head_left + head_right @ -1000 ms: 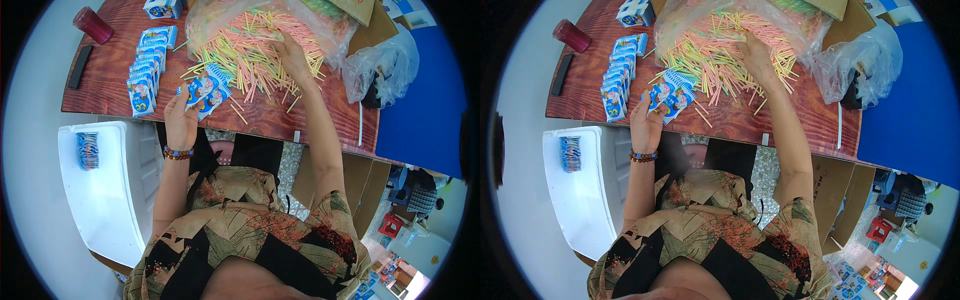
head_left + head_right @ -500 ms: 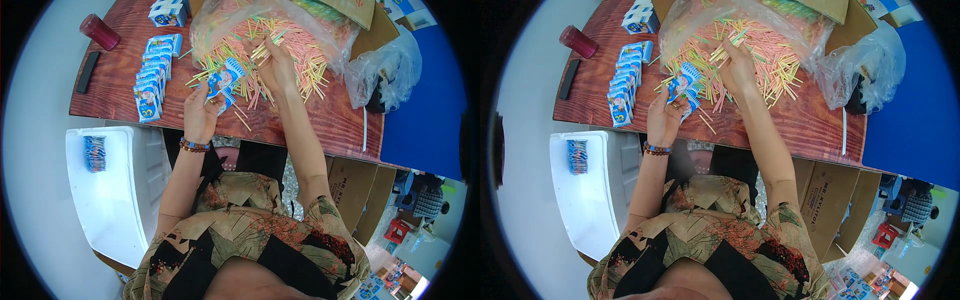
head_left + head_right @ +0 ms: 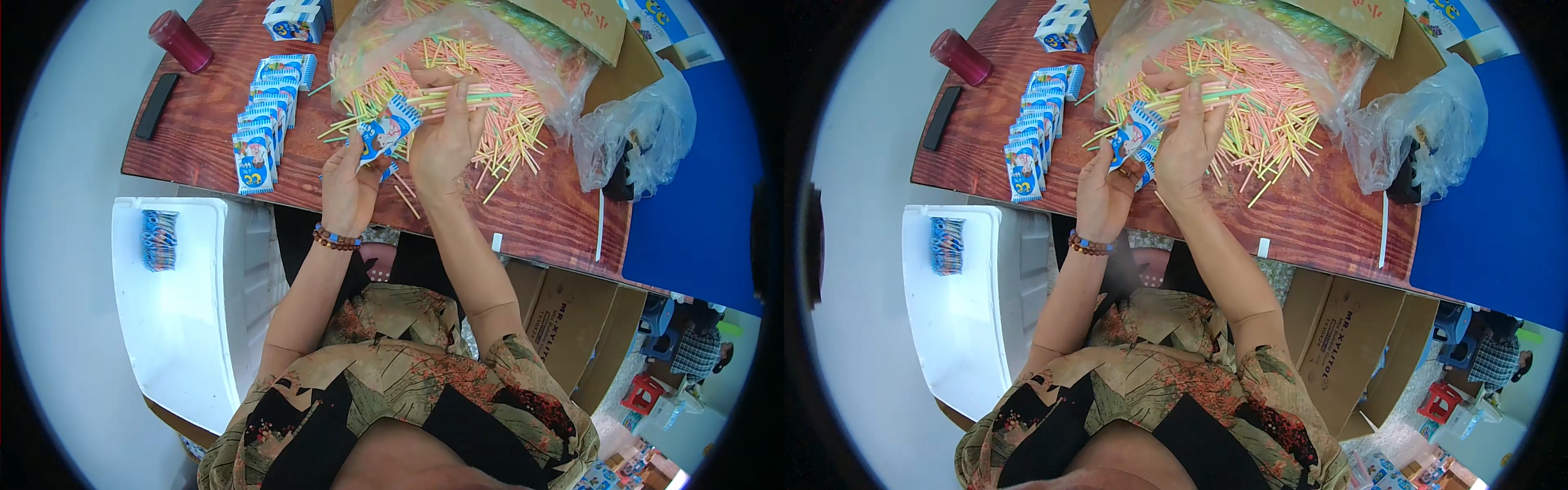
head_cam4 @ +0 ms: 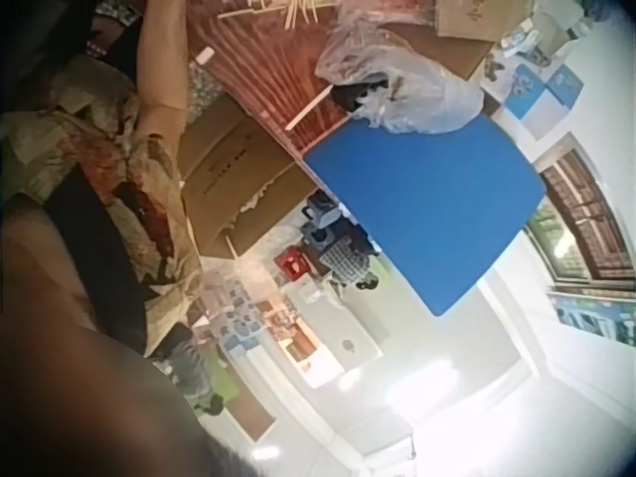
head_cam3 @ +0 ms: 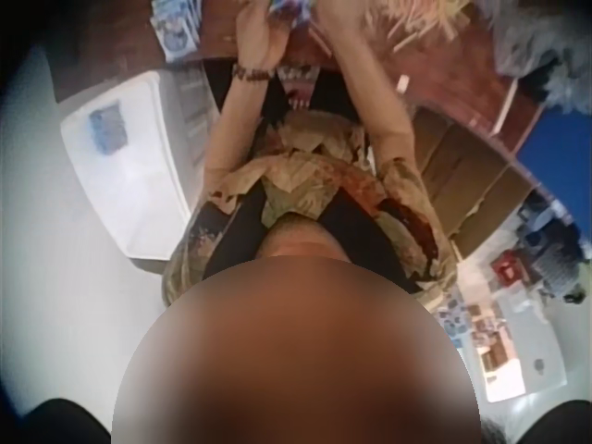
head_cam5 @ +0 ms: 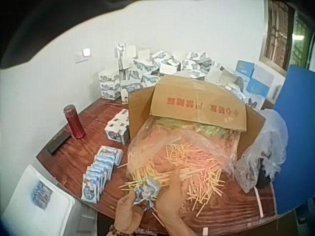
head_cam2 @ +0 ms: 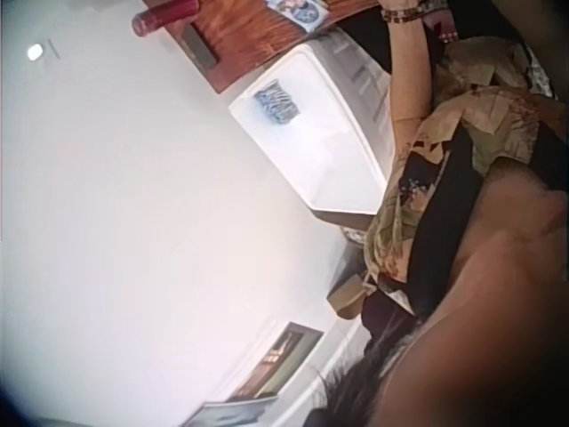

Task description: Picking up small bundles of toothpicks and sliding them into printed blue packets.

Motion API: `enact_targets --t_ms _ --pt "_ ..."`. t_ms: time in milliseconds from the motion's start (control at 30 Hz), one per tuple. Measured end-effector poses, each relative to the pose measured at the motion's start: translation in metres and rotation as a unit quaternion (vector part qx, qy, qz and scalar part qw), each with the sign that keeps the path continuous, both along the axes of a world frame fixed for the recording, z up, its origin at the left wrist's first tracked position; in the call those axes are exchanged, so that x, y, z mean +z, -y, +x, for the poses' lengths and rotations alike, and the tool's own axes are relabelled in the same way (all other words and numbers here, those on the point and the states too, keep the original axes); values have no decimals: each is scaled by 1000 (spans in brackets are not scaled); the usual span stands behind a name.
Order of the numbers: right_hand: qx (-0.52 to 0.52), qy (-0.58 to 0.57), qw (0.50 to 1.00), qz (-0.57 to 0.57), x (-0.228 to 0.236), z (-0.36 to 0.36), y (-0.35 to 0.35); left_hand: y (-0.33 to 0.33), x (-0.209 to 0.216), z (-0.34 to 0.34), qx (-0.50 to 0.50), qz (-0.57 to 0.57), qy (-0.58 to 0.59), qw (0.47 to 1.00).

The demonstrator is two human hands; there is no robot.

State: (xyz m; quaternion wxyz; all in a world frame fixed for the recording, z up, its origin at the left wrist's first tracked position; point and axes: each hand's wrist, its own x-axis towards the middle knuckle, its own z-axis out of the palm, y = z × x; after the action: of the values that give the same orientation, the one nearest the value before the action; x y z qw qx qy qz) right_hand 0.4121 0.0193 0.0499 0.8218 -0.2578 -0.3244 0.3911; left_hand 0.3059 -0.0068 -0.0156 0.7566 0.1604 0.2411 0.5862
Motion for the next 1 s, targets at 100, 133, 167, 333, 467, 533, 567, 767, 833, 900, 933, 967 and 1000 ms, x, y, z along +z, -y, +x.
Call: enact_targets --t_ms 100,133,167,333,467,533,567,767,833,900,933,967,1000 --pt "-23 0 1000 3 -5 -4 3 1 2 3 10 0 -2 1000" --pt "-31 15 999 7 -6 -5 4 1 2 4 20 -8 -2 1000" --pt "-31 16 999 8 -6 -5 5 1 2 4 20 -8 -1 1000" --pt "13 37 998 -44 -6 1 6 0 4 6 9 15 1 1000" --pt "30 37 998 -49 -5 -4 10 -2 4 7 6 33 9 999" --pt "30 92 994 -49 -9 -2 8 -2 7 9 14 26 15 999" --pt "31 92 994 -49 -8 -2 9 -3 6 8 15 26 16 999" --pt "64 128 988 -49 -17 5 1 -8 4 12 7 52 47 997" --pt "84 77 993 -22 -15 11 -2 -10 2 13 -6 81 54 995" --pt "104 78 991 -24 -12 17 -4 -12 4 15 1 70 55 996" --pt "123 78 989 -27 -12 18 -4 -12 4 16 7 58 54 997" --pt "123 79 989 -27 -12 18 -4 -14 3 16 6 59 55 997" --pt "101 174 979 -35 -14 18 -3 -15 1 16 3 62 64 996"
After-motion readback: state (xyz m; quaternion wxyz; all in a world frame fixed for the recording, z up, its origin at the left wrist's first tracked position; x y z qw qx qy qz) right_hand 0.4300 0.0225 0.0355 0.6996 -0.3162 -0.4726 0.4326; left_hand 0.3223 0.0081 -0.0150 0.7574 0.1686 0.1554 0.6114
